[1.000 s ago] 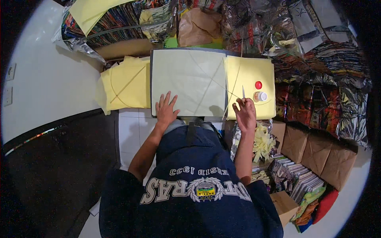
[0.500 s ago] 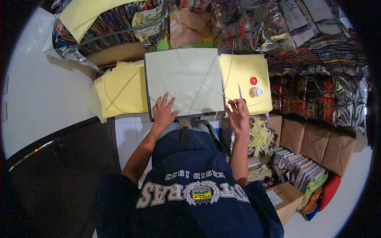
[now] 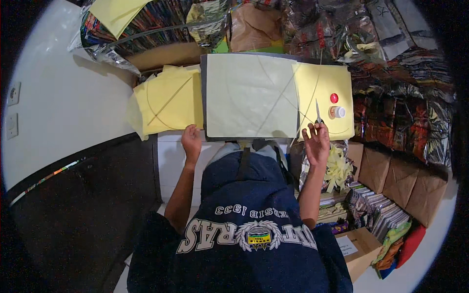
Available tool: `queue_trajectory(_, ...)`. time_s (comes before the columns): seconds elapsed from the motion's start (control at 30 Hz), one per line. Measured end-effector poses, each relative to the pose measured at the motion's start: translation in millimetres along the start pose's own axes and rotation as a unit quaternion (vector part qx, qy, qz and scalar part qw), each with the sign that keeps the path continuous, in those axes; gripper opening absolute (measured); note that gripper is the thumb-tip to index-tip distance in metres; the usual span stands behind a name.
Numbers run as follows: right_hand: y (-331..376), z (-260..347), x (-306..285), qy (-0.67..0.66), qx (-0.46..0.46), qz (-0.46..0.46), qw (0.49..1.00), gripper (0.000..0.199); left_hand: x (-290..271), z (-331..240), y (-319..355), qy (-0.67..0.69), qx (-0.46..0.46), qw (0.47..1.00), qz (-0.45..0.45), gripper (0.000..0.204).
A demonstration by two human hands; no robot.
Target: Assembling a kite using paper, bamboo sticks, string, and glue.
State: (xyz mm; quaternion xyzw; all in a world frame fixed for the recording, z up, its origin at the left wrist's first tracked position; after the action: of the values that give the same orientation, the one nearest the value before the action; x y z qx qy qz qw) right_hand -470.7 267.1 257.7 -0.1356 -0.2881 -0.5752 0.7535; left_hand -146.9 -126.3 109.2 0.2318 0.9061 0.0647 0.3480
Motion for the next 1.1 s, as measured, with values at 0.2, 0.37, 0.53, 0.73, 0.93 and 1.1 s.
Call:
queue_trajectory(0.2, -5.0, -8.8, 4.9, -0.021, -0.003, -0.006, 1.000, 0.020, 16.3, 37.4, 3.9, 0.074, -0.151, 0.982, 0.083, 0.047)
queue_trajectory(0.37, -9.1, -19.9, 22.9, -0.047, 0.010, 0.025, 0.999, 0.022, 34.3, 54.1, 13.9, 0.060, -0.138, 0.984, 0.095, 0.044)
queue_trajectory(0.53, -7.0, -23.0, 13.9, -0.026, 0.010, 0.027, 0.999, 0.023, 31.7, 63.6, 34.4, 0.172, -0.200, 0.958, 0.109, 0.023)
queue_trajectory(0.73, -13.3, -33.2, 13.1, -0.008, 0.022, 0.019, 1.000, 0.023, 18.0, 76.3, 39.9, 0.253, -0.250, 0.929, 0.101, 0.019)
queue_trajectory(0.93, -18.1, -32.8, 25.3, -0.025, 0.022, 0.031, 0.999, 0.021, 20.0, 68.2, 37.7, 0.207, -0.240, 0.945, 0.079, 0.022)
queue_trajectory(1.1, -14.5, -27.3, 21.1, -0.023, 0.011, 0.025, 0.999, 0.020, 27.7, 62.3, 29.4, 0.175, -0.194, 0.963, 0.060, 0.023)
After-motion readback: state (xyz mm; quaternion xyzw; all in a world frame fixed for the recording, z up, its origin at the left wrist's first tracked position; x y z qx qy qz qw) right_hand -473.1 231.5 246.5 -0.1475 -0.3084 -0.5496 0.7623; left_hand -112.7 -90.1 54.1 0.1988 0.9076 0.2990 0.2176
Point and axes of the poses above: each hand's wrist, its own y-axis away from the middle knuckle, its own x-axis out of the palm, z = x × y, the point moved 10 cm from there along -y, towards the middle knuckle, and after that the axes turned 14 degrees about -x, right-handed, at the moved point
